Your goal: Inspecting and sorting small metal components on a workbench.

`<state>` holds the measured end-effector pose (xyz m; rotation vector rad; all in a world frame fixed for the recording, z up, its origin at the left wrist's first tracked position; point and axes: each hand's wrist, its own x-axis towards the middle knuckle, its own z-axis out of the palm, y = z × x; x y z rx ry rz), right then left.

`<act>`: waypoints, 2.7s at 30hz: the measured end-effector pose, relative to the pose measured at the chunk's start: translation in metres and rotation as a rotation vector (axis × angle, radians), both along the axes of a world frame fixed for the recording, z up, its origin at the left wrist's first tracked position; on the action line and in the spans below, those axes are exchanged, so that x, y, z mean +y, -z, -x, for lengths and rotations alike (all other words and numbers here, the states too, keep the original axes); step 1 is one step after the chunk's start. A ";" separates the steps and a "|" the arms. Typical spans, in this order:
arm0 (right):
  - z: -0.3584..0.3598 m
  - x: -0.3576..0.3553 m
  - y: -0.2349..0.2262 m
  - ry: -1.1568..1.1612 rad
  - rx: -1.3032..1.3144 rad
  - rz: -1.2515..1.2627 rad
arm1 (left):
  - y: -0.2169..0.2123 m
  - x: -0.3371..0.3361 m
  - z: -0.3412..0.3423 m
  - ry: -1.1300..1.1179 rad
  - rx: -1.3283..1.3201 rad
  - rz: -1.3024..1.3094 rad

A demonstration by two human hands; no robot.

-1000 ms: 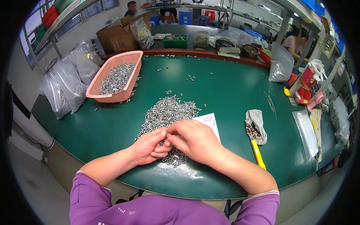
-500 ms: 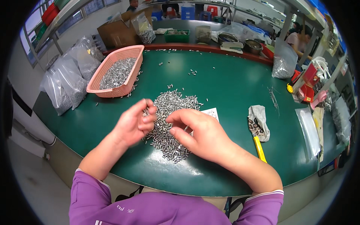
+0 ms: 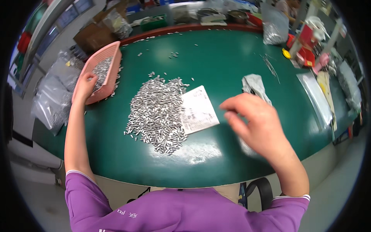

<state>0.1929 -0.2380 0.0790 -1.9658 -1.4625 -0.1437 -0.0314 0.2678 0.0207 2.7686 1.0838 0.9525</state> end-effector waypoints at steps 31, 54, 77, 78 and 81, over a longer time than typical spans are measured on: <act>0.104 -0.139 0.065 0.176 1.046 0.120 | 0.005 -0.377 -0.073 1.095 0.234 0.375; 0.123 -0.096 0.067 0.169 0.336 0.261 | 0.010 -0.381 -0.063 1.041 0.194 0.321; 0.108 -0.091 0.035 0.120 0.213 0.471 | 0.006 -0.384 -0.062 1.042 0.133 0.271; 0.108 -0.092 0.032 0.115 0.188 0.461 | 0.005 -0.384 -0.060 1.066 0.153 0.254; 0.094 -0.088 0.026 0.221 0.240 0.279 | -0.006 -0.374 -0.052 1.056 0.153 0.237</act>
